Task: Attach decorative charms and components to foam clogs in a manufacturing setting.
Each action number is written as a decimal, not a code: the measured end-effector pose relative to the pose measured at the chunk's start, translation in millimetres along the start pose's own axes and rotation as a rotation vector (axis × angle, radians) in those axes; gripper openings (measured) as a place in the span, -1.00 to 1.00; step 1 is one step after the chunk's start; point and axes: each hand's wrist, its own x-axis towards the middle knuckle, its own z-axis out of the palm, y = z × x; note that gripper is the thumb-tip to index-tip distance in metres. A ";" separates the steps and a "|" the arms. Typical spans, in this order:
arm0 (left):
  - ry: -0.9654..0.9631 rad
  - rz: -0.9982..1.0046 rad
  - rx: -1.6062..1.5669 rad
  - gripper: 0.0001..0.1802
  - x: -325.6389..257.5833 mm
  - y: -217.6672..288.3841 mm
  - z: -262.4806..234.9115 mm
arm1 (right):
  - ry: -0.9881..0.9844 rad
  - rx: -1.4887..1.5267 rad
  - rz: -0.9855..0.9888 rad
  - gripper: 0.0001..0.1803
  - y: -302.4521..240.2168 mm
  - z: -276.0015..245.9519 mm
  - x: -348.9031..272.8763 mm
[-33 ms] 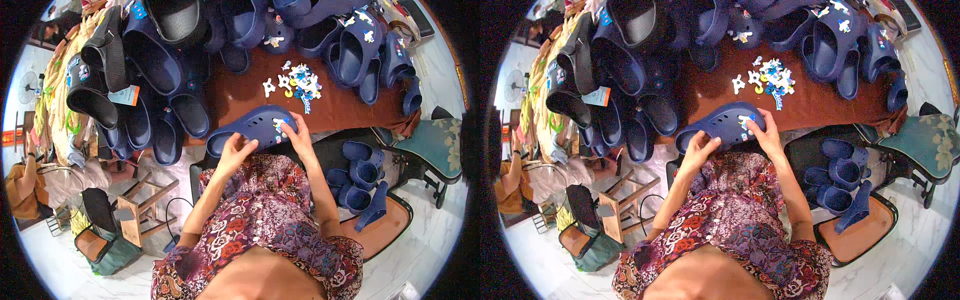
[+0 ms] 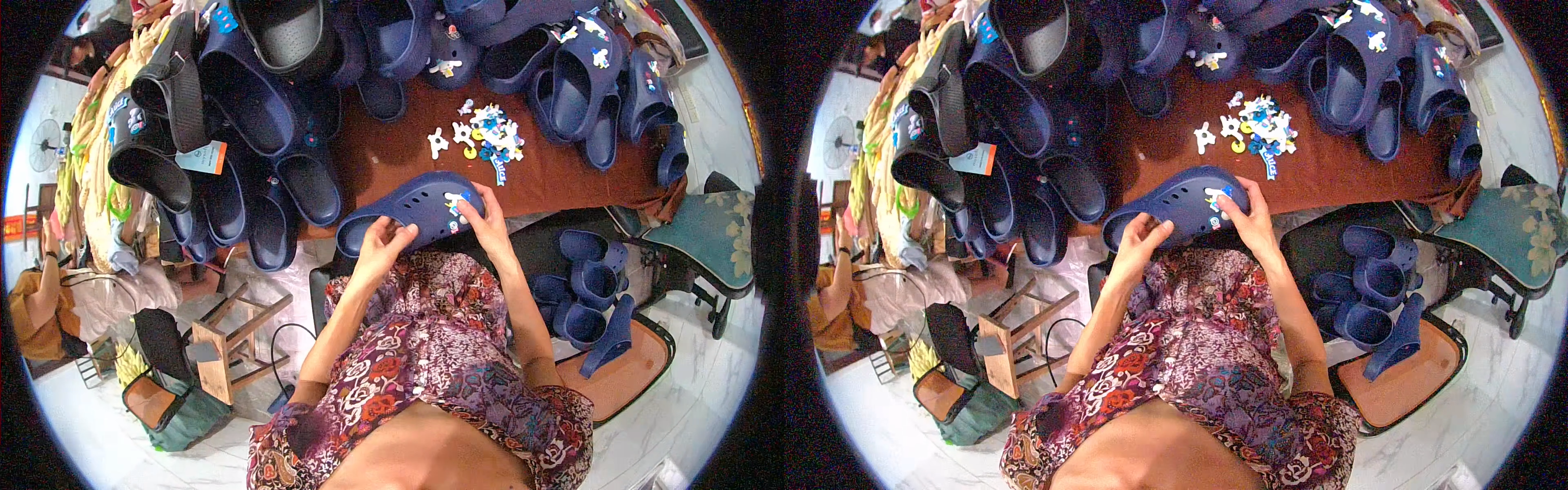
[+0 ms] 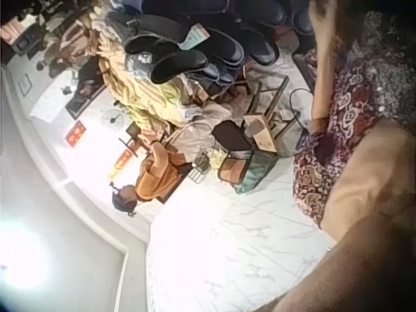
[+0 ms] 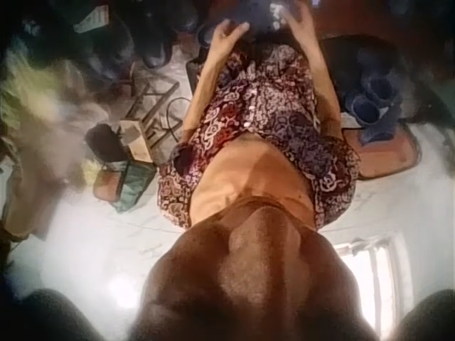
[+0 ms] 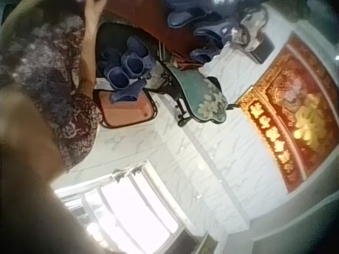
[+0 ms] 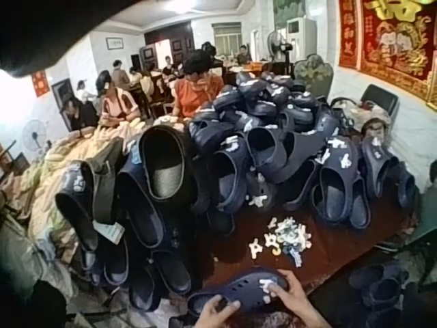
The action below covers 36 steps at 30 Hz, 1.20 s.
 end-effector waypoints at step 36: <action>-0.019 -0.367 -0.935 -0.61 28.6 -18.9 11.1 | 0.382 -0.976 -0.286 -0.74 12.1 -59.2 43.3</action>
